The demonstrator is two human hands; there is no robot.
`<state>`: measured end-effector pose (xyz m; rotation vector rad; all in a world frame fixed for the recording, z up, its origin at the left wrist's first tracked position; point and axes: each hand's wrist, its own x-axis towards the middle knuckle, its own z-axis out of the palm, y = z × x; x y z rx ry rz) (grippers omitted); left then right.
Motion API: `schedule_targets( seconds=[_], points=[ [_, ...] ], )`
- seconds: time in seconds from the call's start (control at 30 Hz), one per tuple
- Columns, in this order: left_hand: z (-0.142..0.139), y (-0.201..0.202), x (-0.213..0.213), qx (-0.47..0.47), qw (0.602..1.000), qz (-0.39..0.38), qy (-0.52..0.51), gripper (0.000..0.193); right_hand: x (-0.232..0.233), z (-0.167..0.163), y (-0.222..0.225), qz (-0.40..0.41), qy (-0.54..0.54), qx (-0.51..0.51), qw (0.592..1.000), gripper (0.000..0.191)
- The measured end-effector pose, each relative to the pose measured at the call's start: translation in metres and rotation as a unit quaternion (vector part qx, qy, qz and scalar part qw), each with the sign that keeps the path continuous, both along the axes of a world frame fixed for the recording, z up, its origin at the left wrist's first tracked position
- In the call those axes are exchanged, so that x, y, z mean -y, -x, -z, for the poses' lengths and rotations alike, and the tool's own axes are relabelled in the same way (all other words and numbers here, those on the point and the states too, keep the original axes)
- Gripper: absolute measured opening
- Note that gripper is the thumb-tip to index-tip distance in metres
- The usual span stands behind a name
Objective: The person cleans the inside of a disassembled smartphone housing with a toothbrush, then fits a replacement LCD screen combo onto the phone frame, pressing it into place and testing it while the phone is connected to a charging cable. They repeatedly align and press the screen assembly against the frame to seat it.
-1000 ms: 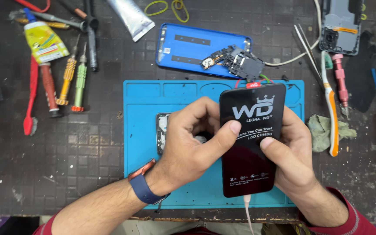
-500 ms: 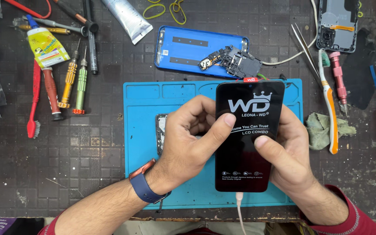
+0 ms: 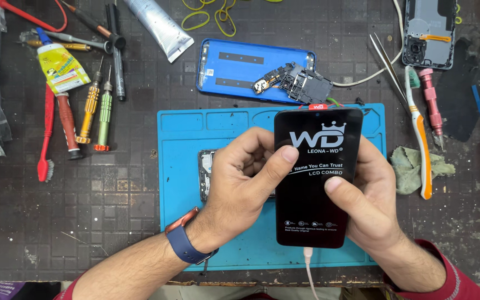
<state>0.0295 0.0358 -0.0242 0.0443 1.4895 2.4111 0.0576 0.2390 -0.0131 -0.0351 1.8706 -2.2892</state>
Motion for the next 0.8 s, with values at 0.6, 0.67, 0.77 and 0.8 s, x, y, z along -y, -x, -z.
schedule_targets(
  seconds=[0.6, 0.67, 0.77, 0.8],
  points=[
    [0.000, 0.001, -0.004, -0.010, 1.000, 0.024, 0.015, 0.029, 0.002, -0.001, 0.001, 0.008, -0.025, -0.001, 1.000, 0.051],
    [0.001, 0.001, -0.003, -0.010, 0.999, 0.029, 0.016, 0.031, 0.001, 0.001, -0.002, -0.001, -0.027, -0.009, 1.000, 0.048],
    [0.001, -0.001, -0.003, -0.013, 0.999, 0.030, 0.011, 0.035, -0.006, 0.004, -0.006, -0.024, -0.039, -0.007, 0.999, 0.039],
    [0.001, -0.001, -0.002, -0.019, 0.999, 0.031, 0.010, 0.036, -0.007, 0.005, -0.007, -0.028, -0.043, 0.012, 0.999, 0.037]
  ],
)
